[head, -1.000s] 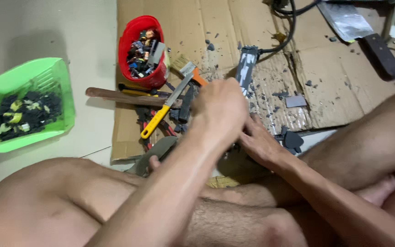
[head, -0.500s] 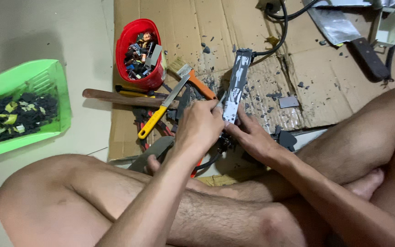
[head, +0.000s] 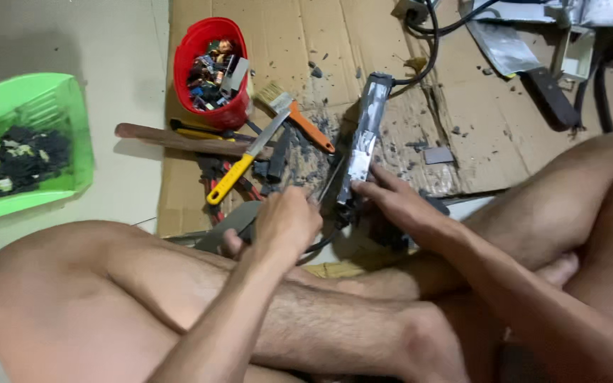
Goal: The person sits on the floor and uses a yellow-handled screwdriver to pry open a rectangular electronic device. They then use a metal file to scrape the surface of the device, removing material and revealing internal components.
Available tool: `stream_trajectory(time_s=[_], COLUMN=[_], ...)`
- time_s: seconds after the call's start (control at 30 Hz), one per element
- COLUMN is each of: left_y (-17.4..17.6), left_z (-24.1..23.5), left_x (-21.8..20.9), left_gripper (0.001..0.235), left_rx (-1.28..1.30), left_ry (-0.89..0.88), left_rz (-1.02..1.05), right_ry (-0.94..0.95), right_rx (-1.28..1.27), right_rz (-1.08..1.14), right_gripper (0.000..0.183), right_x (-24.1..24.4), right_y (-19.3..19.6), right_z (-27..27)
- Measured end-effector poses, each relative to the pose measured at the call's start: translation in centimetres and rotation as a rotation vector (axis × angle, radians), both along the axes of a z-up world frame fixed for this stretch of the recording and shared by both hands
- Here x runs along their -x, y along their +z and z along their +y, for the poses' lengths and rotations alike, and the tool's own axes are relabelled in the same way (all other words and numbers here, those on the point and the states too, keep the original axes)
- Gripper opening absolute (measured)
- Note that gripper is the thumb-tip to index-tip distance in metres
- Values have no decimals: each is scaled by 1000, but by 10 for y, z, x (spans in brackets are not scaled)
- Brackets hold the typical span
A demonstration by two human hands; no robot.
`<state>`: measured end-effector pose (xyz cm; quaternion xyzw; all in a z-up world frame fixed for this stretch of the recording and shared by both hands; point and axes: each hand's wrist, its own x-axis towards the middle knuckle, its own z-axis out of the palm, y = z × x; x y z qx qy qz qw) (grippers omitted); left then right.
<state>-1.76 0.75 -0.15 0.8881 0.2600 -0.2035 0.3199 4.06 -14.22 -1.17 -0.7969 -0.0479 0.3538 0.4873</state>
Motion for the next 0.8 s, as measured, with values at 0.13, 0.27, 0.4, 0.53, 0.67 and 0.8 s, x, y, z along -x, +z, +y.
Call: stream_trajectory(time_s=[0.13, 0.27, 0.4, 0.53, 0.67, 0.8], left_y=[-9, 0, 9, 15, 22, 11], left_z=[7, 6, 4, 0, -3, -1], left_x=[15, 14, 20, 20, 21, 23], left_gripper=[38, 45, 43, 45, 45, 45], left_rx=[34, 82, 86, 153, 153, 160], left_ry=[70, 123, 156, 199, 195, 208], left_rz=[-104, -83, -161, -293, -291, -294], right_ry=[55, 17, -29, -177, -175, -199], right_rx=[189, 259, 259, -111, -236, -259], right_rz=[-105, -215, -263, 191, 360, 339], right_gripper=[105, 86, 66, 51, 43, 38], right_x=[-12, -9, -4, -20, -21, -21], right_y=[-27, -12, -13, -14, -24, -21], right_z=[9, 28, 29, -9, -20, -14])
